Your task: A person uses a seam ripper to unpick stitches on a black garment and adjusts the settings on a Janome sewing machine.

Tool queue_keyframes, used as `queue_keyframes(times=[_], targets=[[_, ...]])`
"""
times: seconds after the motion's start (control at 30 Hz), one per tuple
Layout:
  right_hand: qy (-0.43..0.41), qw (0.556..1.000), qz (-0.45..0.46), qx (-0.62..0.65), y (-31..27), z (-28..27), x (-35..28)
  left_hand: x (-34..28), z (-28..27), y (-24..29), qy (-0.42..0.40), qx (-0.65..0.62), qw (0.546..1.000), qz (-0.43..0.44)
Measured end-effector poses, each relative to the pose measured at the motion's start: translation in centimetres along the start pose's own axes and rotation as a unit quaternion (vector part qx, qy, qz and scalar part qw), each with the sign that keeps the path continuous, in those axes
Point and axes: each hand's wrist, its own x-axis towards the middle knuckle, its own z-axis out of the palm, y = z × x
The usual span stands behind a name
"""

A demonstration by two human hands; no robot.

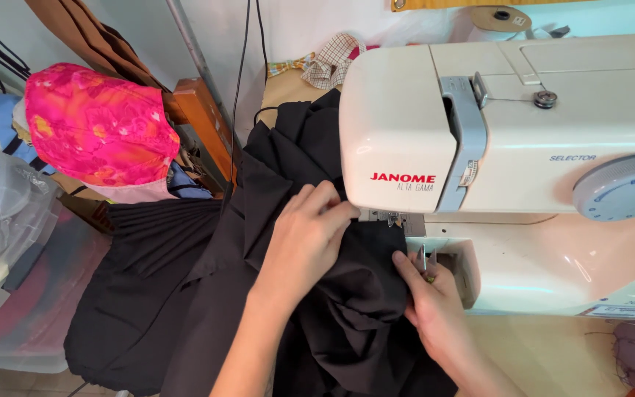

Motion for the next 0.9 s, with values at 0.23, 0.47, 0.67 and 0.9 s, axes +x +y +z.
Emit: queue_keyframes(times=[0.23,0.47,0.67,0.9], targets=[[-0.08,0.99,-0.103,0.048,0.6,0.2,-0.1,-0.3,-2.3,3.8,-0.076,-0.195,0.978,0.002],[-0.078,0.993,-0.088,-0.02,0.4,0.0,0.3,-1.4,0.4,3.1,-0.078,-0.091,0.993,-0.014],[-0.056,0.983,-0.103,-0.144,-3.0,-1.6,-0.6,-1.5,0.4,2.6,-0.049,-0.075,0.995,0.044],[-0.169,0.972,-0.161,0.015,-5.8,-3.6,3.5,-1.8,0.8,2.7,-0.014,-0.048,0.997,0.057]])
